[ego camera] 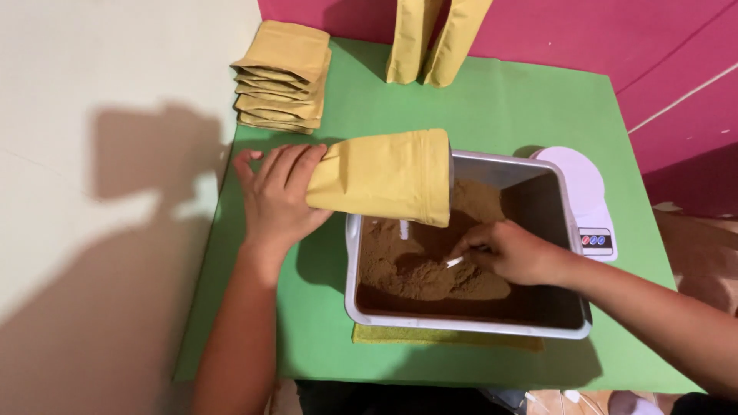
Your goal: Stirring coffee powder in a container and preparing paper bags for packaging.
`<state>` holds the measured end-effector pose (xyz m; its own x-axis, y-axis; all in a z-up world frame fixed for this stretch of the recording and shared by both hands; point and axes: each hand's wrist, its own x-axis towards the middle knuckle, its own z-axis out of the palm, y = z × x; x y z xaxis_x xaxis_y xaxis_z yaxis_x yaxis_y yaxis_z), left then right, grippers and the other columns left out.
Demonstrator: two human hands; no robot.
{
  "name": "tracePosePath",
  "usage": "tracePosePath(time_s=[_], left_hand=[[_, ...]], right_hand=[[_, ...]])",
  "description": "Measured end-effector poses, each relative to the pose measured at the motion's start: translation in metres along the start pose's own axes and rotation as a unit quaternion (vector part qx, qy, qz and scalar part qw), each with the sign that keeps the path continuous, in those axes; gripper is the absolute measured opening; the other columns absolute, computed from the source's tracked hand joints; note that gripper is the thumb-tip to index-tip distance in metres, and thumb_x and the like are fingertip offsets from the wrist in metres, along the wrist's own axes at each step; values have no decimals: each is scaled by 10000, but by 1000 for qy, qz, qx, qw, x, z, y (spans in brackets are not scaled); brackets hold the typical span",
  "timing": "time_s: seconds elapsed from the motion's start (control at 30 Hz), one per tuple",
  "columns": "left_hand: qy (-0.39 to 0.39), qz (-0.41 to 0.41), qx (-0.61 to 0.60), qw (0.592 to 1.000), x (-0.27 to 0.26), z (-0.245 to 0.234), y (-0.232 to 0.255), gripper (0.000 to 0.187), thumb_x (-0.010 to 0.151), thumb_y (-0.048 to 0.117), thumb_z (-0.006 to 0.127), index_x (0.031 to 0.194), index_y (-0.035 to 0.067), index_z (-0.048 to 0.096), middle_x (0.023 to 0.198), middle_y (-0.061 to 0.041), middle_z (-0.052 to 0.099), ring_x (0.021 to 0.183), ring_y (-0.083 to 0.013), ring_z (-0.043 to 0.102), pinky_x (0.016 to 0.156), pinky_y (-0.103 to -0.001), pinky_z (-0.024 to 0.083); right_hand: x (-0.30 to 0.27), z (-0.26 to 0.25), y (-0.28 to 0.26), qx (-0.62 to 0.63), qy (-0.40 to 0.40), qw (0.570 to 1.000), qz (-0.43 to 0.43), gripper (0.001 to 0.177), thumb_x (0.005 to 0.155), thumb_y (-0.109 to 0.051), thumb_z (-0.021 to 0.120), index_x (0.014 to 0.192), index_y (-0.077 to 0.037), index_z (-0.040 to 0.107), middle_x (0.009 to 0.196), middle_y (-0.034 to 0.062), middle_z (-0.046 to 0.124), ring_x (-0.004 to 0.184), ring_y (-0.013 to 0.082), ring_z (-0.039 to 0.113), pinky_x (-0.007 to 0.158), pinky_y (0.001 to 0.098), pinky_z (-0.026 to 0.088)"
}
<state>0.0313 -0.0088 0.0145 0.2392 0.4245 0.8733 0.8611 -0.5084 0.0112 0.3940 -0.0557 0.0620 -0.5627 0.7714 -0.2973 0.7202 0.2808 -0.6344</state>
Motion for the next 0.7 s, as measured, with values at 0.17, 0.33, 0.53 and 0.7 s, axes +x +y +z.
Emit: tracePosePath(time_s=[0.17, 0.33, 0.53, 0.7], left_hand=[[-38, -1, 5, 999, 5, -9, 7, 529, 665, 283, 789, 1173, 156, 721, 1073, 2, 706, 970, -194, 678, 918, -465, 355], [-87, -35, -32, 995, 6, -15, 9, 456, 741, 327, 759, 1153, 140, 707, 1080, 0, 723, 953, -214, 663, 908, -432, 326], [-115, -41, -63, 991, -2, -7, 2, 570, 632, 326, 802, 1165, 153, 694, 1059, 26, 714, 958, -206, 657, 912, -422, 338], [-110, -30, -138, 984, -2, -6, -4, 744, 461, 264, 848, 1178, 128, 702, 974, -49, 700, 869, -262, 720, 813, -395, 475]], right_hand=[[-21, -53, -17, -32, 7, 999, 6, 220, 888, -150, 676, 1014, -136, 856, 979, 60, 873, 943, 234, 817, 845, 367, 603], [-40, -110, -55, -90, 3, 989, 114, 278, 909, -245, 651, 1098, -210, 851, 1165, -34, 869, 1061, 149, 811, 1027, 329, 610], [-25, -140, -90, -117, 63, 979, 154, 276, 947, -179, 651, 1153, -163, 834, 801, 61, 865, 411, 164, 434, 401, 305, 350], [10, -111, -86, -164, 177, 970, 24, 197, 896, -209, 683, 1053, -202, 801, 931, 10, 803, 935, 284, 763, 824, 406, 588]])
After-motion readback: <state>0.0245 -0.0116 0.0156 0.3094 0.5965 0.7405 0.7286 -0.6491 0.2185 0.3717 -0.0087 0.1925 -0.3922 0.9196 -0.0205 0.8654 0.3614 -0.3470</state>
